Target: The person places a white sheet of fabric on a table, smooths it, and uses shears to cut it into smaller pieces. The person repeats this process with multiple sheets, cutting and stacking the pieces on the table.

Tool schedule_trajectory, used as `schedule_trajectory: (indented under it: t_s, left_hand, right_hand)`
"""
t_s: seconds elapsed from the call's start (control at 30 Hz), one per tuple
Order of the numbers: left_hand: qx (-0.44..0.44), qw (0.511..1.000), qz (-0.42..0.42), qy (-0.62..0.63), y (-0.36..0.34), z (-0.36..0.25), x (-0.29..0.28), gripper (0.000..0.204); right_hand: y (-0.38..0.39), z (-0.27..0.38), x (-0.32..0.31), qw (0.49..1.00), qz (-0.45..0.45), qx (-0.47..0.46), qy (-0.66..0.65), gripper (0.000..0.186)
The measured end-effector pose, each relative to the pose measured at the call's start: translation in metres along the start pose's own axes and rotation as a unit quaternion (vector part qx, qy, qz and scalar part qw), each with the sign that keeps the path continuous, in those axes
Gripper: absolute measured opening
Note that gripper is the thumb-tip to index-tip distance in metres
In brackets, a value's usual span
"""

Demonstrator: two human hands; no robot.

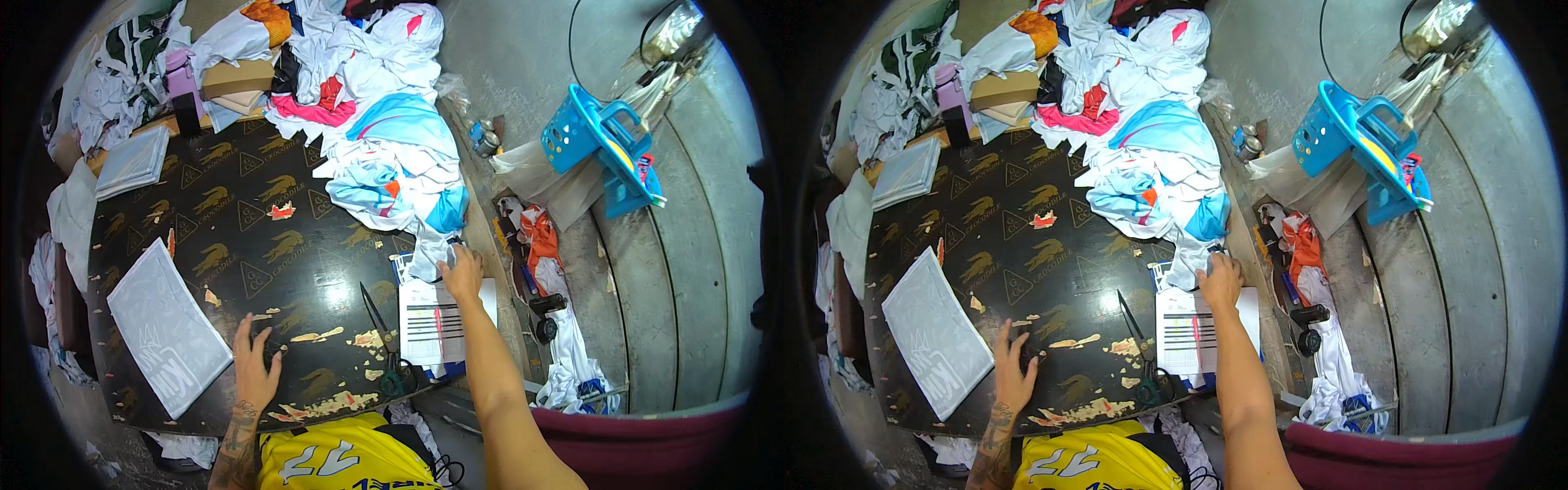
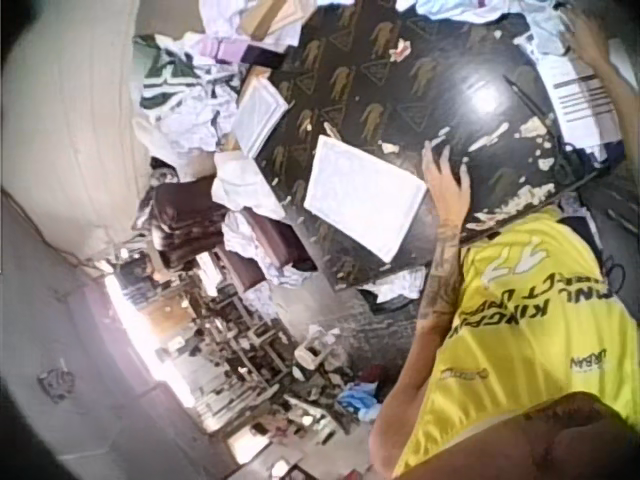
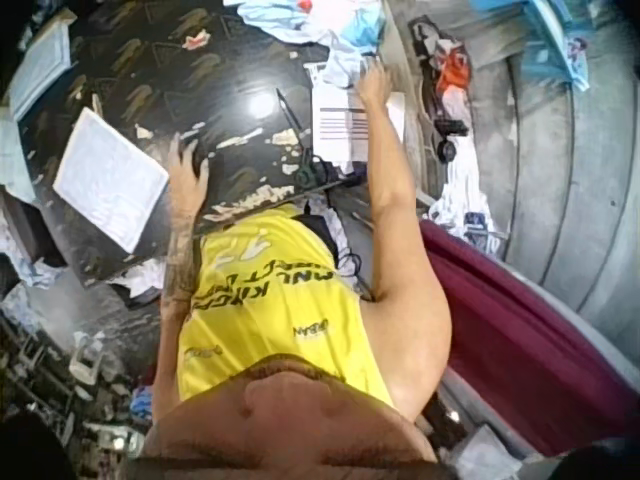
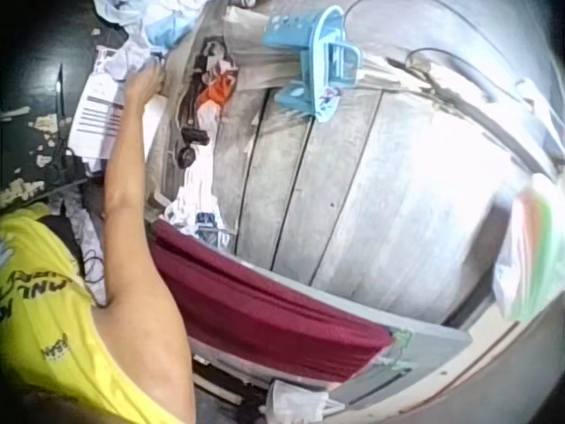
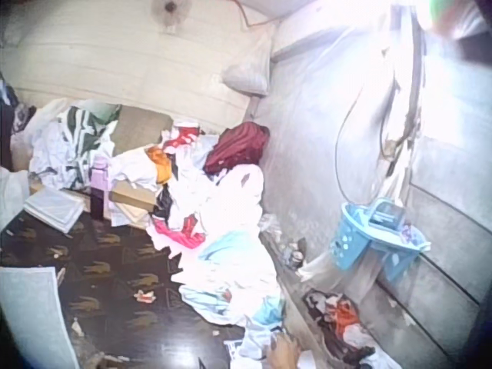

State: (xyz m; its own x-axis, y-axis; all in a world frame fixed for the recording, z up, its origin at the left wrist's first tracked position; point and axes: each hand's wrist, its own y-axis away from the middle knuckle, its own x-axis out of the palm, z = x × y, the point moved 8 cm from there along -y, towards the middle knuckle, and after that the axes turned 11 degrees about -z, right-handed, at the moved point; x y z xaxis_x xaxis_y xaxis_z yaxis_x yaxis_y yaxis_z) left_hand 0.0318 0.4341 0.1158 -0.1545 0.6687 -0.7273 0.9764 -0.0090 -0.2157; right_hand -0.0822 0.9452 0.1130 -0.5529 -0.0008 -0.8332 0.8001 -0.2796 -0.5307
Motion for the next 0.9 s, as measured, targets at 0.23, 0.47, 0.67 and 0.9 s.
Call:
schedule_trajectory:
  t_s: [0.23, 0.47, 0.67, 0.9]
  left_hand:
    - [-0.032, 0.996, 0.015, 0.078, -0.063, -0.061, 0.022, 0.043]
    - [0.118, 0.964, 0.042, 0.235, -0.14, -0.156, -0.014, 0.071]
    - [0.0, 0.946, 0.252, 0.204, -0.088, -0.092, -0.062, 0.035]
    - [-0.215, 0.951, 0.216, 0.045, 0.033, 0.048, -0.099, 0.031]
  right_hand:
    - [-0.051, 0.047, 0.008, 0.931, 0.186, 0.043, -0.311, 0.017]
    - [-0.018, 0.217, -0.109, 0.606, 0.576, -0.027, -0.548, 0.016]
    - [0.028, 0.267, -0.128, 0.631, 0.555, -0.112, -0.531, 0.032]
    - [0.108, 0.341, -0.079, 0.72, 0.531, -0.246, -0.373, 0.027]
